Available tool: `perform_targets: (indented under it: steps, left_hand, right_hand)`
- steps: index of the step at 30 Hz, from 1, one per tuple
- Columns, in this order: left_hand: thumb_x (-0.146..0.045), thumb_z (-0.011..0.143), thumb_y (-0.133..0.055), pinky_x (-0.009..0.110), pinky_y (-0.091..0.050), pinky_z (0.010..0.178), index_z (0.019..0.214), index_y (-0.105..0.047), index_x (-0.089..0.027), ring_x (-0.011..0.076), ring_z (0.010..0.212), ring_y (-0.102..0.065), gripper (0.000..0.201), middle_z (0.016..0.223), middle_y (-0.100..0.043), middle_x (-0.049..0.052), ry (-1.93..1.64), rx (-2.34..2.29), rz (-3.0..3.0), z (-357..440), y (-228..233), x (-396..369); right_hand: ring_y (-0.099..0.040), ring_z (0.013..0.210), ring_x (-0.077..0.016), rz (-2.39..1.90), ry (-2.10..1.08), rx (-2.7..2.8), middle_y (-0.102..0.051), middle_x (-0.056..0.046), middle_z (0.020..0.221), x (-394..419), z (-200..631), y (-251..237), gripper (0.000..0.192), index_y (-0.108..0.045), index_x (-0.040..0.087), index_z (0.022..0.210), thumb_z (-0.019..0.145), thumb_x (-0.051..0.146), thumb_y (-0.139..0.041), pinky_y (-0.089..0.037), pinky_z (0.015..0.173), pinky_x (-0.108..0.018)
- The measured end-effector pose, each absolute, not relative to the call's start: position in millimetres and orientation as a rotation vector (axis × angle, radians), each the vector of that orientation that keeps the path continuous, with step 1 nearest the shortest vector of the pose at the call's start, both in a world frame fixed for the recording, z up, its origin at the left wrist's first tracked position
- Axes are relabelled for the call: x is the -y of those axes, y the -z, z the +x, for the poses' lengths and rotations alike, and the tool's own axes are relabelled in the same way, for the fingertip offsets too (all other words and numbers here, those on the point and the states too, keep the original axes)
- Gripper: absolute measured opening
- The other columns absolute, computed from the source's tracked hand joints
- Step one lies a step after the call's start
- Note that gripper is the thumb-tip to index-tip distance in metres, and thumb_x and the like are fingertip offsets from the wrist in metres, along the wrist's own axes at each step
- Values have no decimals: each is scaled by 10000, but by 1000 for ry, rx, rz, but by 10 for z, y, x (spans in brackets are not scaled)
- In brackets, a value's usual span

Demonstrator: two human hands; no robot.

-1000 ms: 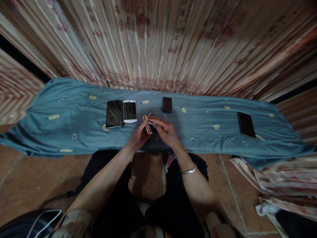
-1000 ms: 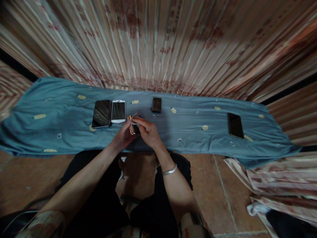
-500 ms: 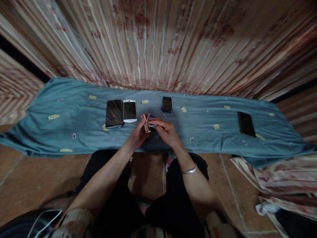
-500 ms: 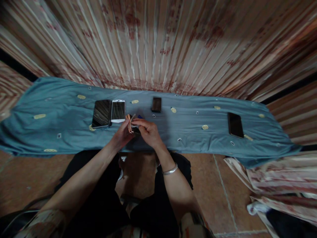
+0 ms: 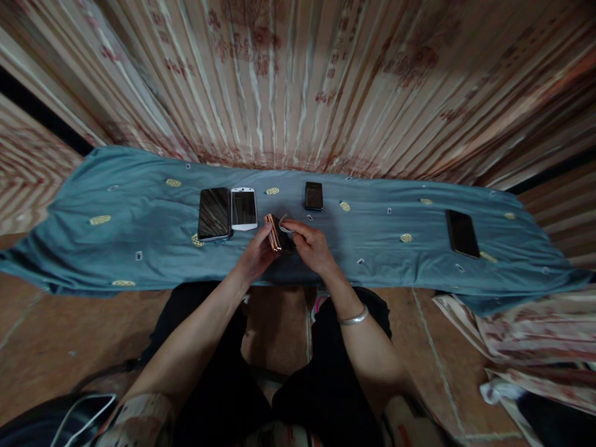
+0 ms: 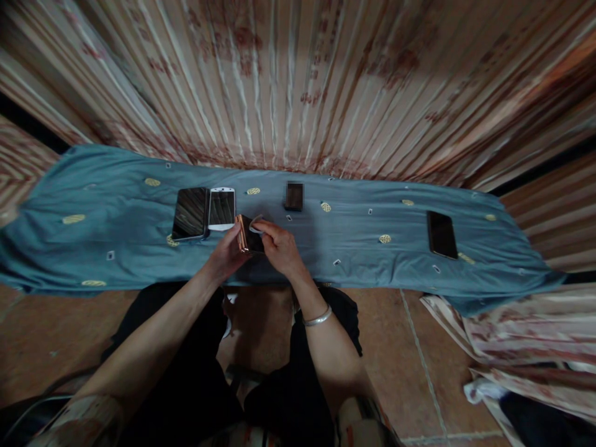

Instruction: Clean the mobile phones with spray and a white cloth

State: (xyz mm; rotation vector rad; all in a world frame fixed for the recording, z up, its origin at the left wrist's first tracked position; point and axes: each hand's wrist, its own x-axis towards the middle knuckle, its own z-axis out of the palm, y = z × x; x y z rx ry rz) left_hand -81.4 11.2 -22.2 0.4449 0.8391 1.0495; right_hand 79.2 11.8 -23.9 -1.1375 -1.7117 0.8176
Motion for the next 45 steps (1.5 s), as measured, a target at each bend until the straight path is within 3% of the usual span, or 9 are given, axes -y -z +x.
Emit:
perform_targets:
  steps: [8, 14, 27, 33, 38, 45]
  left_hand:
    - [-429, 940, -619, 277, -560, 677, 916, -762, -177, 184, 743, -709, 290, 869, -784, 63, -1091, -853, 402, -864, 120, -173]
    - [-443, 910, -659, 276, -568, 689, 903, -746, -186, 185, 748, -708, 272, 835, -773, 54, -1126, -850, 411, -886, 98, -188]
    - [-487, 888, -687, 291, -589, 768, 891, -736, -175, 199, 784, -706, 316, 833, -750, 74, -1119, -896, 361, -872, 182, -204]
    - [-518, 887, -679, 313, -607, 802, 971, -743, -171, 209, 798, -717, 363, 806, -750, 75, -1137, -869, 315, -864, 165, -211]
    - [-538, 979, -530, 302, -607, 819, 930, -736, -134, 195, 776, -709, 456, 764, -743, 96, -1191, -858, 231, -855, 86, -260]
    - [-597, 855, -685, 291, -597, 804, 1038, -730, -129, 228, 907, -721, 505, 838, -749, 107, -1229, -818, 294, -836, 163, -329]
  right_hand:
    - [-762, 1087, -186, -1164, -808, 1743, -814, 28, 1117, -82, 805, 202, 403, -813, 288, 1024, 852, 87, -509, -574, 1030, -338]
    - [-771, 1050, -187, -1158, -833, 1743, -823, 28, 1072, -45, 810, 153, 367, -822, 282, 966, 849, 104, -522, -586, 993, -334]
    - [-729, 1161, -176, -974, -940, 1689, -787, 11, 1208, 15, 755, 97, 331, -814, 298, 1024, 914, 163, -533, -528, 1099, -349]
    - [-695, 1215, -173, -996, -701, 1804, -759, -6, 1268, 67, 716, 94, 410, -780, 305, 1135, 919, 125, -482, -516, 1120, -366]
    - [-667, 1241, -197, -1046, -519, 1884, -735, -33, 1296, 65, 670, 105, 425, -757, 295, 1182, 923, 119, -470, -505, 1141, -399]
    - [-637, 1277, -214, -1073, -466, 1838, -716, -41, 1330, 35, 607, 134, 443, -736, 289, 1220, 930, 127, -442, -481, 1172, -431]
